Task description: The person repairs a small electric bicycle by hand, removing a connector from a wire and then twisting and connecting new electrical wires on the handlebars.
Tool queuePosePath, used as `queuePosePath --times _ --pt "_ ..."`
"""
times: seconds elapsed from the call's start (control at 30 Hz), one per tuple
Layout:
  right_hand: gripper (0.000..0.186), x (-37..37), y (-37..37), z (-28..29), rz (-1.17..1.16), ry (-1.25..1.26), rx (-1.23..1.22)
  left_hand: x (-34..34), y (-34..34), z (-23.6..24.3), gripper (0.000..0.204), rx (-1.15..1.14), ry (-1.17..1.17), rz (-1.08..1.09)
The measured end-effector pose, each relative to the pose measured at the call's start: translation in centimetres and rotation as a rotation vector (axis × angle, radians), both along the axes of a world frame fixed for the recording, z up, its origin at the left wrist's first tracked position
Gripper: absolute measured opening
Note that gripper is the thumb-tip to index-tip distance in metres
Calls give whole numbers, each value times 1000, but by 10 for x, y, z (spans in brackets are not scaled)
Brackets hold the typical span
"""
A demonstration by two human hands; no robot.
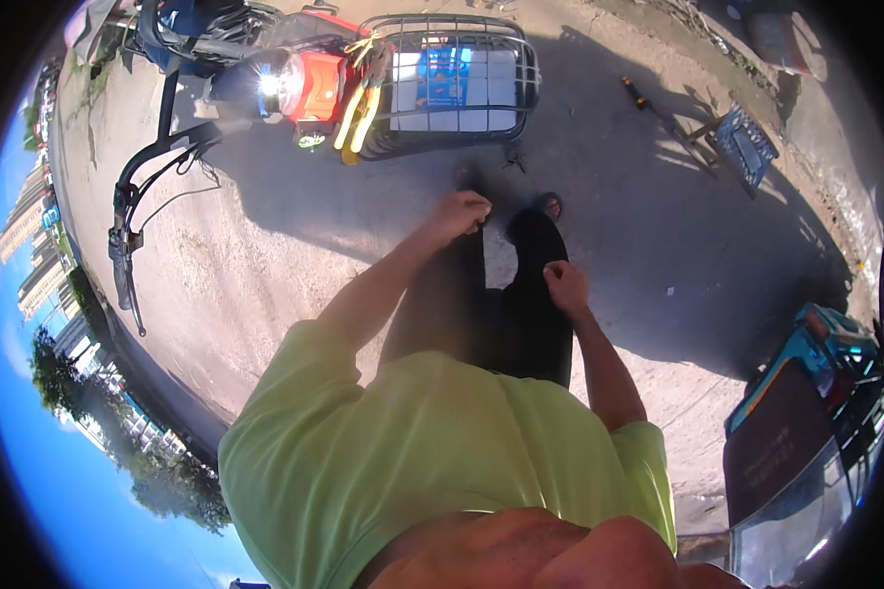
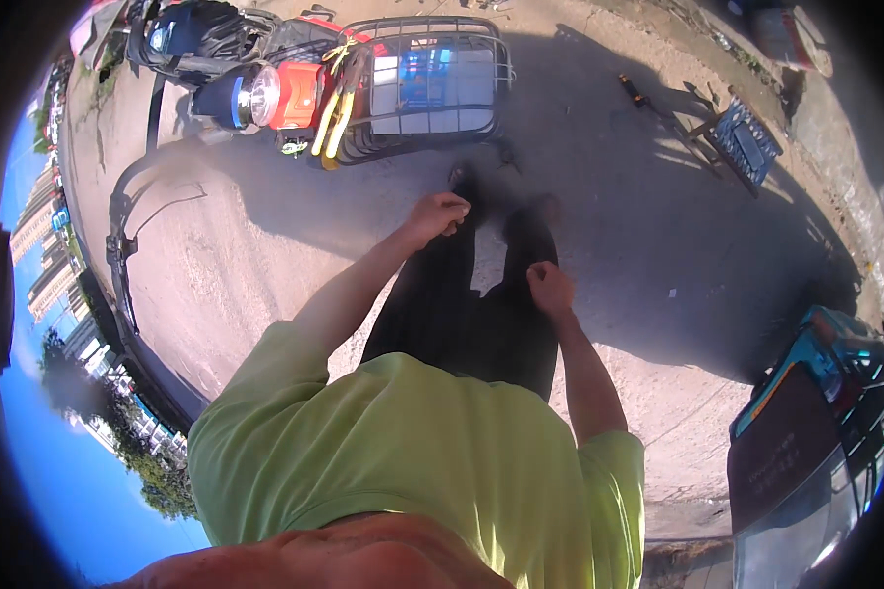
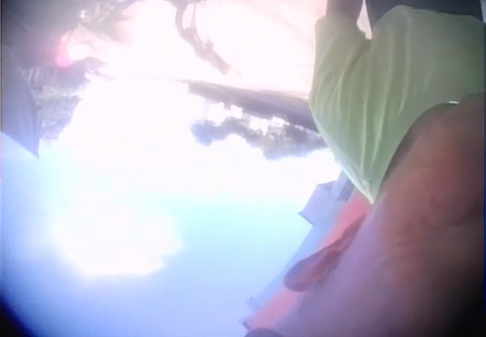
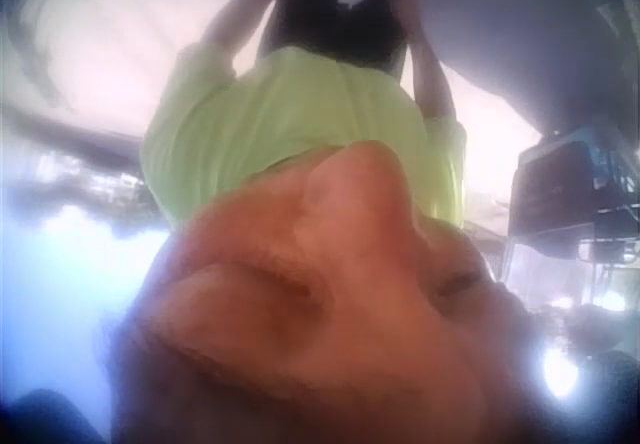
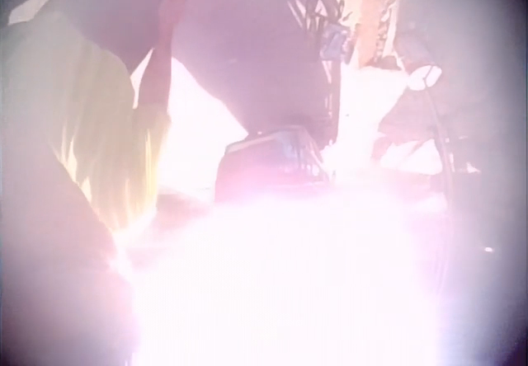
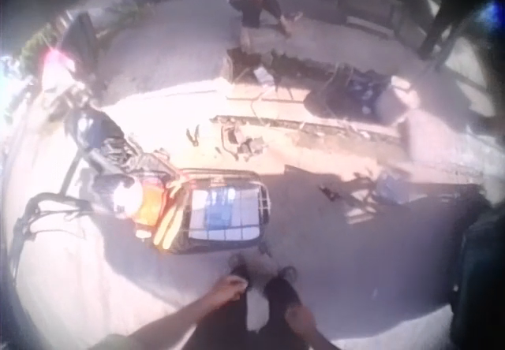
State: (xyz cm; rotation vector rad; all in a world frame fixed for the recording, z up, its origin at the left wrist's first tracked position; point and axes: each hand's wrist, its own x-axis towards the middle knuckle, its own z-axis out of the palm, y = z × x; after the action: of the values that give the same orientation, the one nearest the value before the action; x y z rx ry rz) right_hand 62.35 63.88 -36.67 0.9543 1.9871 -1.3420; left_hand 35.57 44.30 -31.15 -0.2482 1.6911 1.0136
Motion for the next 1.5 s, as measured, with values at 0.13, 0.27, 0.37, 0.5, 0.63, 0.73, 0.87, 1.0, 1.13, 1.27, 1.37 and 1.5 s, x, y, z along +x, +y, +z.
queuePosePath --times 0.13,0.27,0.37,0.5,0.63,0.73,0.87,1.0,1.13,1.27,1.37,1.5 --pt "24 35 -26 -32 -118 -1 24 25 38 -172 21 -125 -69 -238" --pt "8 69 -68 -78 -167 7 213 49 57 -343 20 -174 -88 -385" --pt "6 76 -56 -95 -282 169 192 56 34 -507 32 -279 209 -509" --pt "6 99 -74 -115 -259 42 213 53 69 -618 39 -554 547 -910" --pt "5 110 -76 -116 -260 51 128 51 70 -697 39 -556 731 -983" --pt "3 109 -68 -127 -271 191 75 -20 23 -723 32 -457 862 -921" --pt "7 94 -73 -100 -253 45 136 70 90 -583 23 -187 268 -372" --pt "20 73 -76 -65 -385 -94 120 96 75 -372 14 75 -231 -177" --pt "42 61 -83 -68 -287 -171 57 97 4 -185 22 5 -98 -463" --pt "74 -119 17 77 -518 387 -288 58 -35 4 29 137 260 -388" --pt "81 -267 105 397 -234 965 -174 61 -99 10 28 30 338 -239" --pt "78 -308 140 647 -74 1671 286 50 -91 119 23 187 300 32"
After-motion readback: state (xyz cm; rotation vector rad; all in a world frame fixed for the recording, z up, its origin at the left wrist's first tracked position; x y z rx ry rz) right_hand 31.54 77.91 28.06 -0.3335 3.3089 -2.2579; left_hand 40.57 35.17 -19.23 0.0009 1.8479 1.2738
